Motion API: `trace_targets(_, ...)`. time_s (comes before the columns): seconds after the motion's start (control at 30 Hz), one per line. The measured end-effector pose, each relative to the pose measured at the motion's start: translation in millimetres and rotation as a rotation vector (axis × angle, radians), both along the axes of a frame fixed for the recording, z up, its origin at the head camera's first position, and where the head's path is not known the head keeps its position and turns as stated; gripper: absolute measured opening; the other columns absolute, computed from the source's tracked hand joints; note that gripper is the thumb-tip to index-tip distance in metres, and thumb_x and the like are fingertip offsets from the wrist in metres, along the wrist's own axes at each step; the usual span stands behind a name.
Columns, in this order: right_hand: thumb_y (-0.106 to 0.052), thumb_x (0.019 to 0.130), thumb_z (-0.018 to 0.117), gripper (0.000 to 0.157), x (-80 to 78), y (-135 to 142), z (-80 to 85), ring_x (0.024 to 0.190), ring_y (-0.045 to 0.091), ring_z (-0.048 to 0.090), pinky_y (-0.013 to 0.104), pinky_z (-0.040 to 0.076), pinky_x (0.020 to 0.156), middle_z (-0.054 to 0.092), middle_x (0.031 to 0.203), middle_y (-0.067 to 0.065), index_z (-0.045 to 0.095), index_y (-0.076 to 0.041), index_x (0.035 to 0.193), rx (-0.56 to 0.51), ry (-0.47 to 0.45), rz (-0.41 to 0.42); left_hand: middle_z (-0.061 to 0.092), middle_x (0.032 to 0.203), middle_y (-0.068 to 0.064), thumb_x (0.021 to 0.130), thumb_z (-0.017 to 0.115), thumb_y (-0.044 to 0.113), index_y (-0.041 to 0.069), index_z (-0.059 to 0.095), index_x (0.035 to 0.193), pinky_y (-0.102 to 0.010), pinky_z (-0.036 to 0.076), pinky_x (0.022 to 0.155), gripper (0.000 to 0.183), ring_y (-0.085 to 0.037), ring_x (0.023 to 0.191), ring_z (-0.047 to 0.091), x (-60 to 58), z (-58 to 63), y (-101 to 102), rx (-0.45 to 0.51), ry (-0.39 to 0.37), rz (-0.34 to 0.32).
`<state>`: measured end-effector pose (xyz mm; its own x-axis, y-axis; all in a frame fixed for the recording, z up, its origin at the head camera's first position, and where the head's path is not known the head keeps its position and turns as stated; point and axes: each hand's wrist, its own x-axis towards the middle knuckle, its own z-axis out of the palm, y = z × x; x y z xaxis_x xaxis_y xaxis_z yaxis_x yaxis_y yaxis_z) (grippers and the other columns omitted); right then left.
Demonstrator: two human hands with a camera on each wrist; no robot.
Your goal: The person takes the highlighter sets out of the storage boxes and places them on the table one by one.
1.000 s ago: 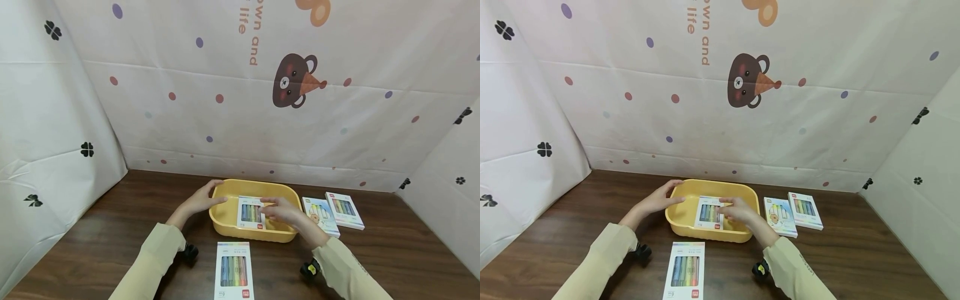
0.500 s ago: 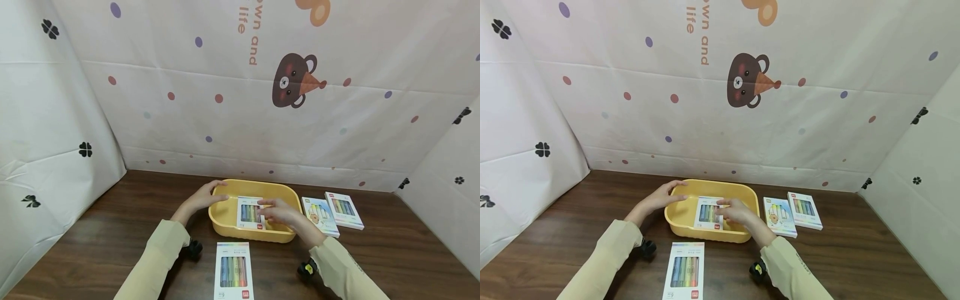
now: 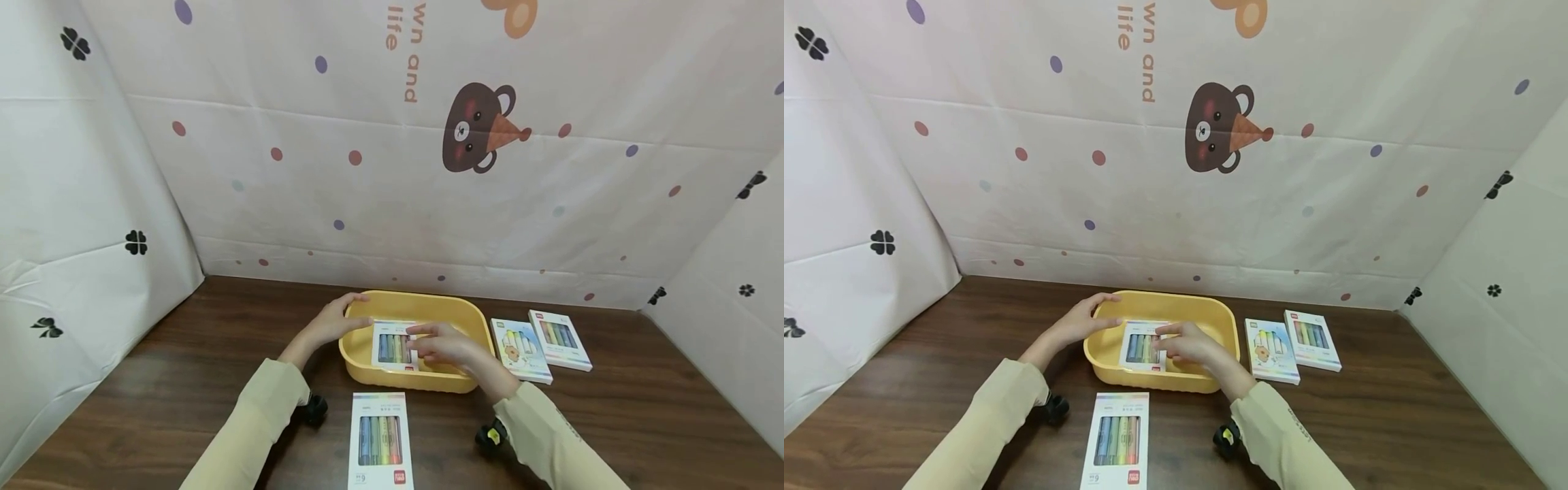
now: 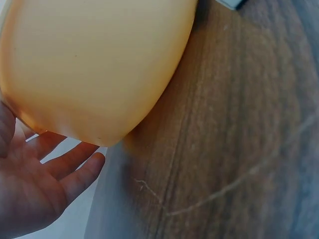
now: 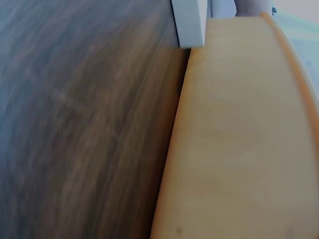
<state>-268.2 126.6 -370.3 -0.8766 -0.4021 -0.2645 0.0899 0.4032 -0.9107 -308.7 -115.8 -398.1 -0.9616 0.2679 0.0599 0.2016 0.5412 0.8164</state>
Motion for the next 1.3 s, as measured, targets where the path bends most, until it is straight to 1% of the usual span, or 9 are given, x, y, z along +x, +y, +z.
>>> trace_targets(0.13,-0.013,0.089,0.057,0.043,0.7,-5.6,-2.7,0.084,0.017,0.055,0.028,0.049,0.073,0.059,0.11,0.014,0.049,0.005,0.126,-0.03,0.0,0.048,0.042,0.138,-0.012,0.082,0.067,0.032,0.015,0.05,0.126,-0.052,0.031,0.1,0.05,-0.035,0.128,0.034,-0.1,-0.9,0.6,0.002,0.004,0.004)
trace_targets(0.23,-0.014,0.089,0.056,0.041,1.4,-8.6,-3.4,0.089,0.018,0.056,0.032,0.049,0.079,0.058,0.115,0.015,0.05,0.004,0.126,-0.036,0.001,0.07,0.042,0.138,-0.013,0.082,0.067,0.032,0.015,0.051,0.126,-0.053,0.029,0.1,0.05,-0.036,0.128,0.033,0.9,0.2,0.8,0.004,0.005,0.002)
trace_targets(0.43,-0.013,0.09,0.055,0.041,1.8,-14.0,-3.7,0.107,0.028,0.054,0.041,0.044,0.091,0.05,0.126,0.022,0.049,0.004,0.127,-0.051,-0.007,0.077,0.043,0.137,-0.013,0.082,0.067,0.033,0.015,0.051,0.126,-0.053,0.031,0.099,0.05,-0.037,0.126,0.035,1.5,2.3,1.4,-0.007,0.002,0.006)
trace_targets(0.63,-0.013,0.09,0.055,0.042,3.1,-18.4,-2.8,0.116,0.035,0.048,0.042,0.043,0.093,0.043,0.131,0.027,0.047,0.003,0.128,-0.059,-0.007,0.079,0.039,0.139,-0.013,0.082,0.066,0.035,0.016,0.049,0.128,-0.056,0.031,0.097,0.052,-0.037,0.127,0.034,2.0,1.9,1.8,-0.014,-0.02,0.005)
trace_targets(0.8,-0.013,0.091,0.055,0.042,3.8,-18.2,-1.8,0.114,0.032,0.05,0.041,0.043,0.092,0.044,0.131,0.026,0.046,0.003,0.129,-0.087,0.006,0.075,0.04,0.139,-0.014,0.083,0.065,0.035,0.016,0.049,0.128,-0.056,0.032,0.097,0.051,-0.036,0.127,0.034,1.3,1.5,1.1,-0.019,-0.019,0.008)
trace_targets(0.97,-0.013,0.091,0.054,0.044,5.0,-17.8,-0.4,0.096,0.027,0.059,0.039,0.047,0.087,0.05,0.124,0.024,0.044,0.004,0.13,-0.143,-0.019,0.057,0.041,0.138,-0.013,0.083,0.065,0.033,0.016,0.05,0.127,-0.055,0.031,0.097,0.049,-0.036,0.127,0.035,2.4,2.1,1.6,-0.013,-0.022,0.021)
trace_targets(1.07,-0.011,0.092,0.053,0.043,5.9,-18.6,-0.3,0.087,0.022,0.06,0.037,0.048,0.085,0.052,0.12,0.023,0.044,0.005,0.13,-0.16,-0.035,0.035,0.04,0.138,-0.014,0.084,0.065,0.033,0.016,0.05,0.127,-0.055,0.031,0.097,0.049,-0.036,0.127,0.035,2.2,1.8,1.6,-0.01,-0.023,0.019)
trace_targets(1.2,-0.006,0.092,0.05,0.041,6.7,-18.6,-0.4,0.086,0.019,0.06,0.038,0.048,0.086,0.051,0.12,0.026,0.042,0.009,0.13,-0.195,-0.035,0.029,0.041,0.138,-0.014,0.083,0.065,0.033,0.015,0.05,0.127,-0.055,0.031,0.098,0.05,-0.036,0.127,0.035,1.4,1.2,1.8,-0.006,-0.023,0.016)
trace_targets(1.3,-0.003,0.093,0.047,0.041,6.5,-18.6,-0.3,0.088,0.019,0.06,0.04,0.047,0.087,0.051,0.12,0.03,0.039,0.013,0.13,-0.236,-0.029,0.052,0.04,0.138,-0.014,0.082,0.066,0.034,0.015,0.05,0.127,-0.054,0.031,0.098,0.051,-0.036,0.127,0.034,1.7,1.4,2.7,-0.004,-0.028,0.016)
